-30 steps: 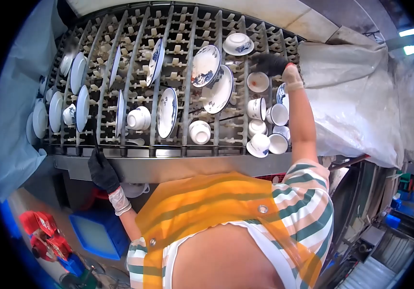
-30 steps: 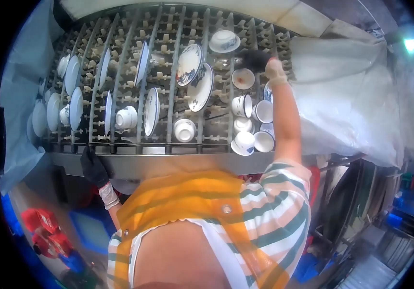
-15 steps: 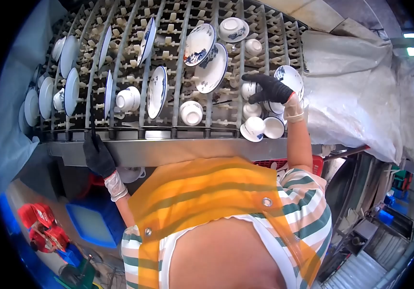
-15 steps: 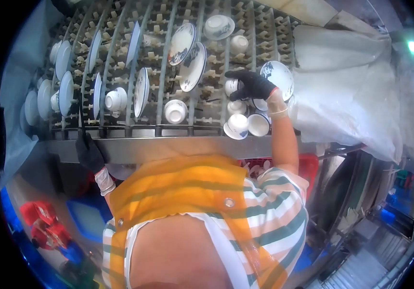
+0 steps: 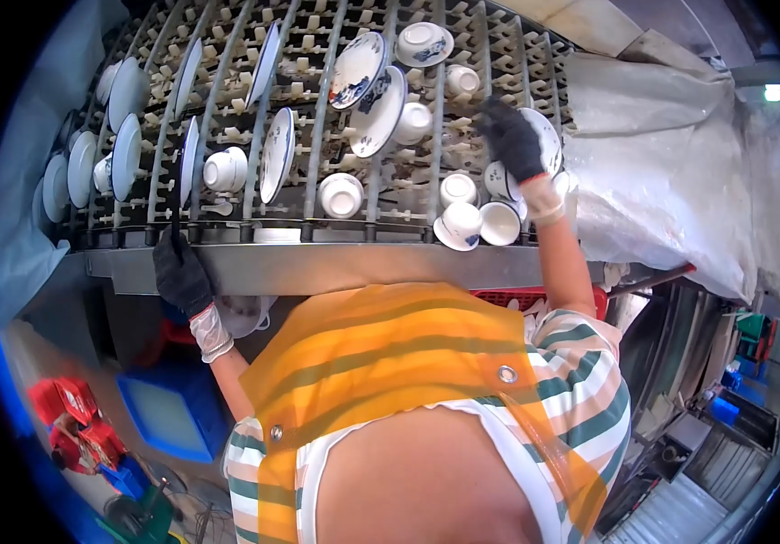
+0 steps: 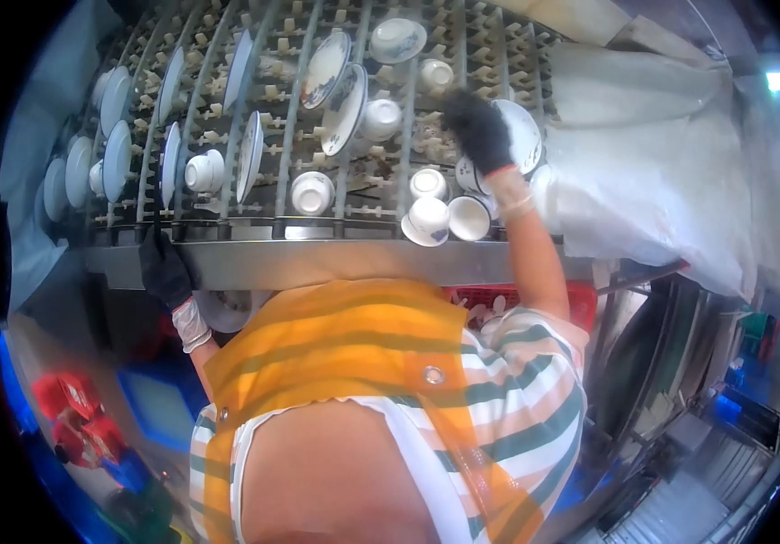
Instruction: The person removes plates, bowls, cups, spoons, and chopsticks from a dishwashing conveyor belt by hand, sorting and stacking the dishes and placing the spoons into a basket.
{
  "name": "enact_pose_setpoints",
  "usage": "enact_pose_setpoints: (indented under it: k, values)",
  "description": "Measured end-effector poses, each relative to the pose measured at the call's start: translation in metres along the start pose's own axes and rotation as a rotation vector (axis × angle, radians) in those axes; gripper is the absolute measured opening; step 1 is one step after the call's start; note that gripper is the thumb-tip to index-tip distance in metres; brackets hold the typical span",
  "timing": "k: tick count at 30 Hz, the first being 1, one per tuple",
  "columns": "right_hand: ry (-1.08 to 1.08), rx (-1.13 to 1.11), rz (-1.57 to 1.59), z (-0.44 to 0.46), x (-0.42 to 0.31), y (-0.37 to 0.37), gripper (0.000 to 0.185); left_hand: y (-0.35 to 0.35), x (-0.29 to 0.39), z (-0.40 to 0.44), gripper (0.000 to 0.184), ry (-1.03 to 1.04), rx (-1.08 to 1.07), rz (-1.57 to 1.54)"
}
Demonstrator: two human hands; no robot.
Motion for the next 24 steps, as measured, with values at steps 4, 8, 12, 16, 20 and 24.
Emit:
enact_pose_setpoints:
  k: [4,8,12,16,20,24]
  values:
    - [0.526,-0.362,-0.252,-0.009,0.141,-0.034,0.055,0.001,0.004,-0.004,0.021,-0.020,-0.009,0.000]
    - [0.543,-0.369,-0.210,0.001,0.212,-0.040,0.052,0.001,0.012,-0.006,0.020,-0.031,-0.001,-0.027]
    - [0.368,0.307,-0.201,0.035,0.116,-0.069,0.034,0.002,0.018,-0.013,0.021,-0.001,-0.018,-0.037]
    - [0.462,-0.344,0.070,0.001,0.075,-0.043,0.034,0.002,0.023,-0.019,0.022,-0.013,-0.020,-0.091]
    - [0.421,-0.516,-0.144,-0.063,0.017,-0.019,0.059,0.008,0.056,-0.040,0.026,-0.263,-0.167,-0.614]
    - [0.394,-0.264,0.333,-0.063,0.028,-0.005,0.044,-0.002,0.201,-0.039,0.042,0.319,-0.518,-0.892]
Point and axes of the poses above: each hand's wrist, its own z-axis towards the middle knuckle, its own y-axis out of the palm, x = y × z, the point moved 4 cm from there along z, towards the middle knuckle, and after that the axes turned 1 degree about x, right-handed, at the moved point
